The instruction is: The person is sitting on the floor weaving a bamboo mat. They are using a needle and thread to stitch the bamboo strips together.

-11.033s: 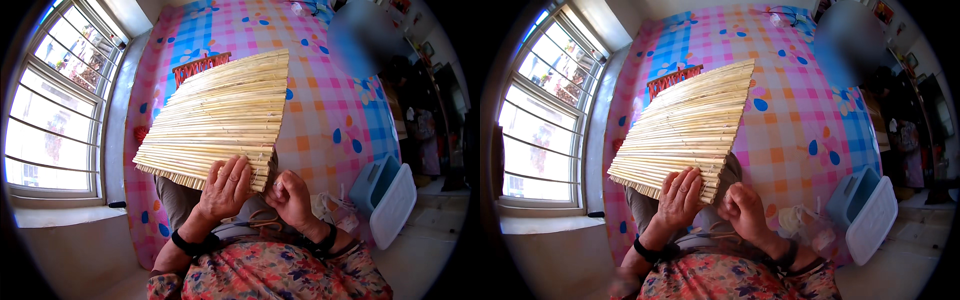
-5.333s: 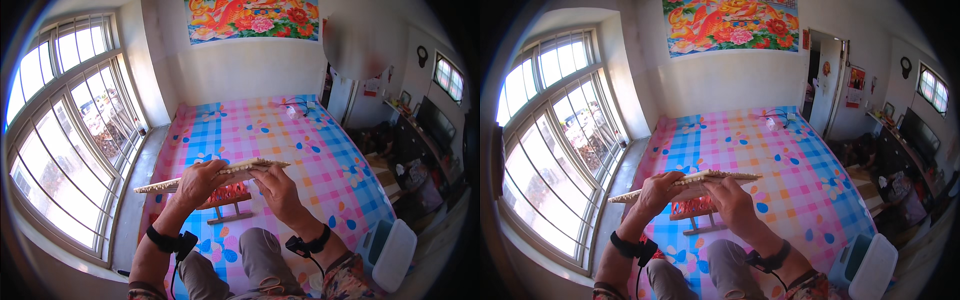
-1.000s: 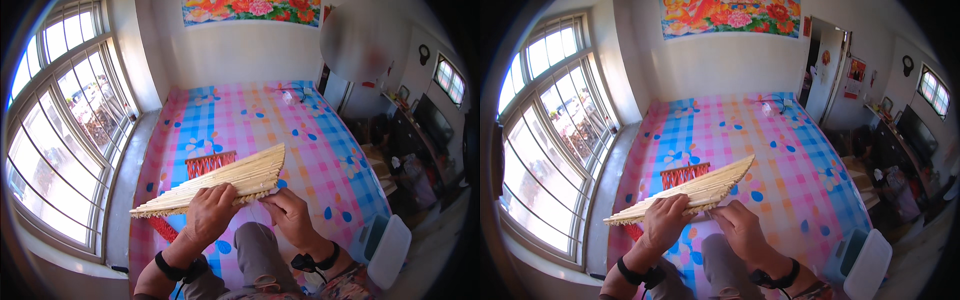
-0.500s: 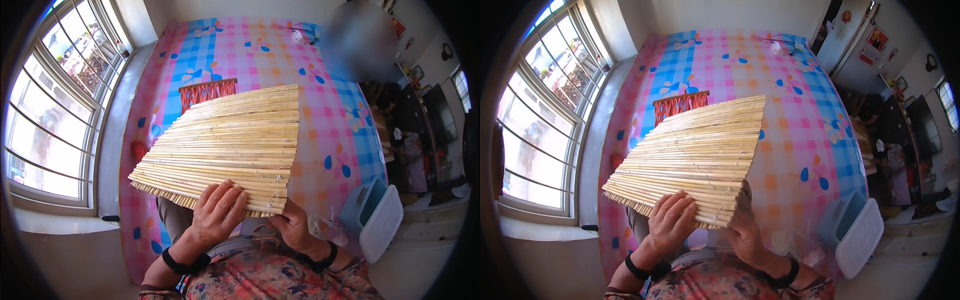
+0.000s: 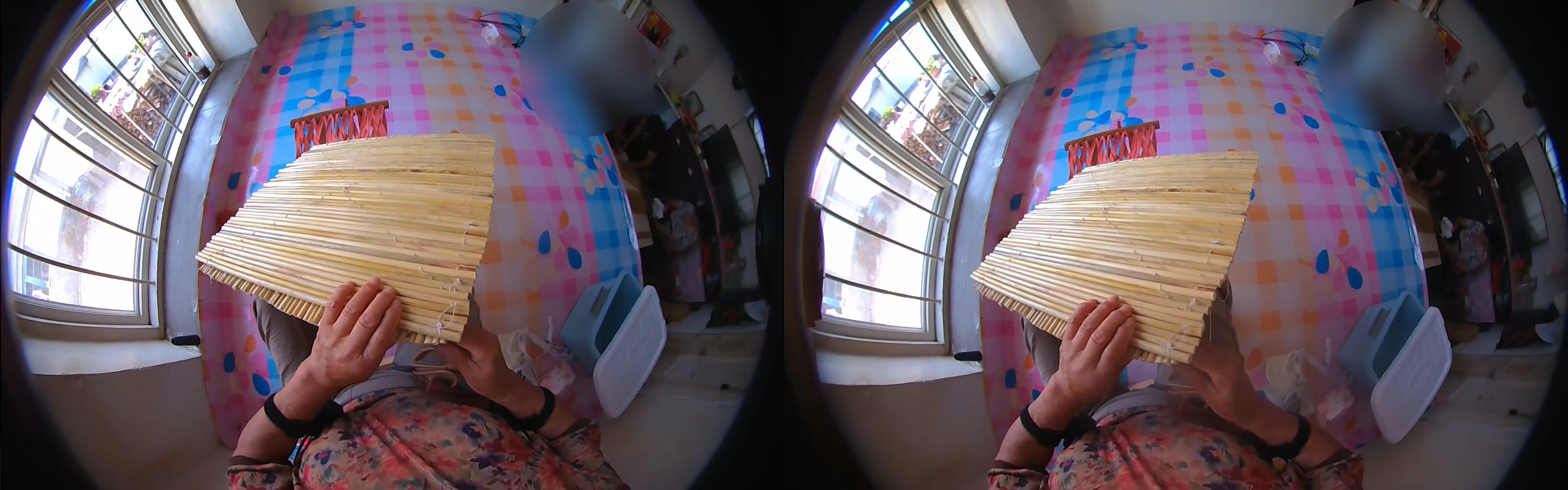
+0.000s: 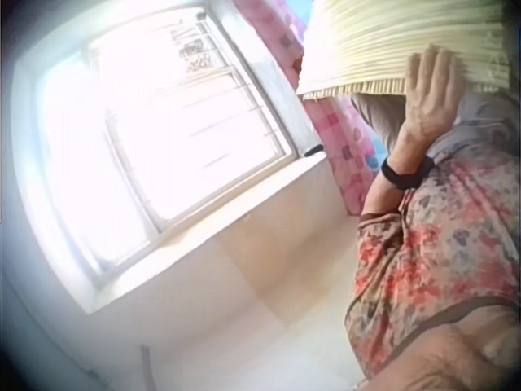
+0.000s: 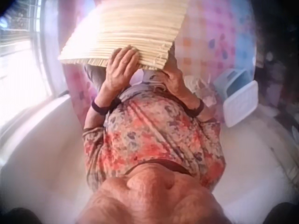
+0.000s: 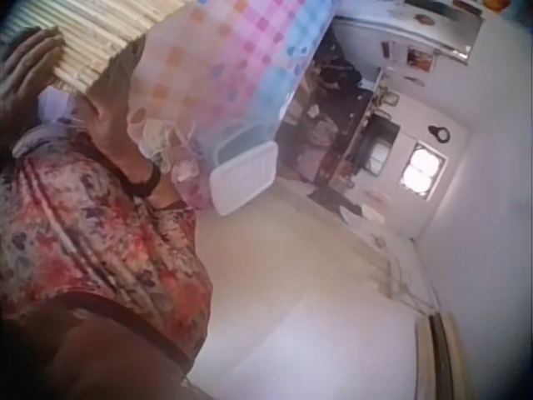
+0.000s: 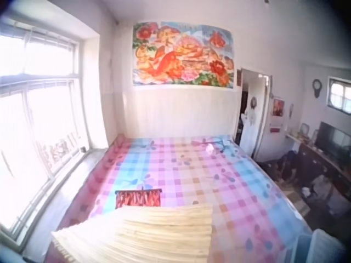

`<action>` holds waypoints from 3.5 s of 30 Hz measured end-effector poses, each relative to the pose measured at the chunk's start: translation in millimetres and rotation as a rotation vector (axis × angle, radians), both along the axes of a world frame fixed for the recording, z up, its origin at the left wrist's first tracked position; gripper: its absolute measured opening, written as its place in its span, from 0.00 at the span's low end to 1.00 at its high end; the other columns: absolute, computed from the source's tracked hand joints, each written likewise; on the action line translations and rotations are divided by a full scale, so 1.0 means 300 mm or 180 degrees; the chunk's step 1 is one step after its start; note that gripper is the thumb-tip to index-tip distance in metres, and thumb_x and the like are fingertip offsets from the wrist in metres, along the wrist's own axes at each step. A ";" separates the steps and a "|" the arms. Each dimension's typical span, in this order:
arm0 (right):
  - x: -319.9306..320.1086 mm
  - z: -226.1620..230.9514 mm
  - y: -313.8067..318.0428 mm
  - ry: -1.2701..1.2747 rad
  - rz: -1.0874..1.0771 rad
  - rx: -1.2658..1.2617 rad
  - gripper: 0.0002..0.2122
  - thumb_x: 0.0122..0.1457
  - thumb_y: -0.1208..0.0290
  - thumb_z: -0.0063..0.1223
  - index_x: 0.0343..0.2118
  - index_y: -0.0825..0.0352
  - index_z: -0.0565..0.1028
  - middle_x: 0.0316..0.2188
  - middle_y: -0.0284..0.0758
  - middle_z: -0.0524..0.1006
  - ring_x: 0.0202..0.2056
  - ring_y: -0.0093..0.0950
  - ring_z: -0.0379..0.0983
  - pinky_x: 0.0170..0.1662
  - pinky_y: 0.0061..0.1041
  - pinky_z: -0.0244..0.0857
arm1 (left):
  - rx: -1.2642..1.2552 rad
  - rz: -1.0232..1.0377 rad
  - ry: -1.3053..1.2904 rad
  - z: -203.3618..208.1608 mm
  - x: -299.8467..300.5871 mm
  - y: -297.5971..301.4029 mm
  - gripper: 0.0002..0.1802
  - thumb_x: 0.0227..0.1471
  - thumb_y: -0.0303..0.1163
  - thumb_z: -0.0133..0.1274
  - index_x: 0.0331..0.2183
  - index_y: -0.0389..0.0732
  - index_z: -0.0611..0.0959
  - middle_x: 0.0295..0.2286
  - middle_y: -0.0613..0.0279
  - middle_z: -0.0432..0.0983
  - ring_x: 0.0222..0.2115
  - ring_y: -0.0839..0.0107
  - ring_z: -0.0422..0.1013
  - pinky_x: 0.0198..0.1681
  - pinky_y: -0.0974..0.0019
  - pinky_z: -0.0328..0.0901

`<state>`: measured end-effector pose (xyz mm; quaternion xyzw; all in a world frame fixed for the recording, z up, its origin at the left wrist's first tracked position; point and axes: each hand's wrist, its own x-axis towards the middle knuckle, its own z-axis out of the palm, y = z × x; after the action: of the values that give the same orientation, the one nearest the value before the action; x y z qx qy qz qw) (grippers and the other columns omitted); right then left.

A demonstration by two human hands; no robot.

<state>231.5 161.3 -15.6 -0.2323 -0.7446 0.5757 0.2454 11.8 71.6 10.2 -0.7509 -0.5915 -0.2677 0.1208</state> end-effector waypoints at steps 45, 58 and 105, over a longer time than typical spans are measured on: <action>-0.042 -0.002 -0.005 0.0094 -0.0185 0.0779 0.03 0.52 0.85 0.54 0.25 0.70 0.73 0.22 0.44 0.71 0.25 0.48 0.72 0.25 0.37 0.63 | 0.0022 -0.0002 -0.0243 0.017 -0.031 -0.004 0.19 0.43 0.30 0.56 0.40 0.35 0.82 0.46 0.52 0.77 0.49 0.53 0.73 0.50 0.52 0.66; -0.057 0.020 0.004 -0.0067 0.0026 0.0833 0.08 0.54 0.84 0.53 0.36 0.70 0.78 0.28 0.44 0.76 0.29 0.45 0.76 0.30 0.34 0.68 | 0.0029 -0.0031 -0.0335 0.025 -0.056 -0.008 0.19 0.44 0.31 0.55 0.41 0.35 0.82 0.45 0.51 0.78 0.48 0.53 0.74 0.50 0.52 0.66; -0.183 0.185 0.108 0.0510 -0.0362 -0.1731 0.06 0.62 0.80 0.53 0.42 0.70 0.77 0.33 0.28 0.79 0.34 0.13 0.71 0.37 0.16 0.67 | 0.0524 0.0162 0.0135 0.080 -0.093 0.116 0.24 0.47 0.42 0.62 0.40 0.32 0.79 0.39 0.51 0.76 0.41 0.54 0.75 0.44 0.52 0.69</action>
<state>176.5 193.8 39.7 -0.2848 -0.5269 0.7560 0.2640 -16.2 106.3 34.2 -0.7287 -0.5837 -0.2963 0.2013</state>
